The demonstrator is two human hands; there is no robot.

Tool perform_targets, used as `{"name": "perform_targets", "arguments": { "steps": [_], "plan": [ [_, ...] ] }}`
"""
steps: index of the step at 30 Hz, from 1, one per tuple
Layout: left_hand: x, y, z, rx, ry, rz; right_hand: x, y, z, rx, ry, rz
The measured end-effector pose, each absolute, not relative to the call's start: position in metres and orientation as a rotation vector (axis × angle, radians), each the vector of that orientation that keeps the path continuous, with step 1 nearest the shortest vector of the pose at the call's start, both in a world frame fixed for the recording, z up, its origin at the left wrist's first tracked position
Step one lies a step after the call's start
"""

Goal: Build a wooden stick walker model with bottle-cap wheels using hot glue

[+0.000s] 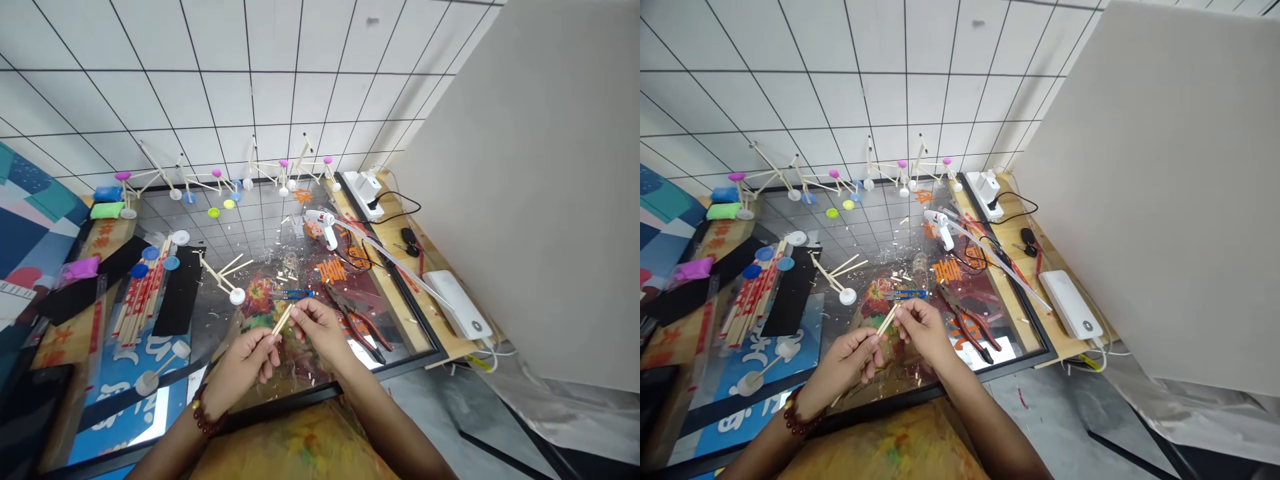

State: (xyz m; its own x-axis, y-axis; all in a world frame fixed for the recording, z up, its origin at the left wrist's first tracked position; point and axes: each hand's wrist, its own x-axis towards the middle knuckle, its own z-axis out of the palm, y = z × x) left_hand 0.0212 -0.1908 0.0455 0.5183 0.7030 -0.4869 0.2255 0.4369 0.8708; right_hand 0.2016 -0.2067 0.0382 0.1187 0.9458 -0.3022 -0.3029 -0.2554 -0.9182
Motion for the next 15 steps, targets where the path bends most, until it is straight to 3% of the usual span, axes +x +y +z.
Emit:
{"name": "perform_targets", "arguments": {
  "steps": [5,9,12,15],
  "plan": [
    [0.018,-0.185,0.049,1.124,1.084,0.396,0.208,-0.206,0.033,-1.27,-0.657,1.37],
    [0.013,-0.183,0.057,1.262,1.167,0.618,0.217,-0.209,0.031,-1.331,-0.686,1.34],
    [0.013,-0.18,0.066,0.956,1.101,0.808,0.223,-0.212,0.027,-1.415,-0.791,1.371],
    [0.016,-0.174,0.075,0.594,0.962,0.772,0.227,-0.216,0.023,-1.522,-0.949,1.309]
  ]
}}
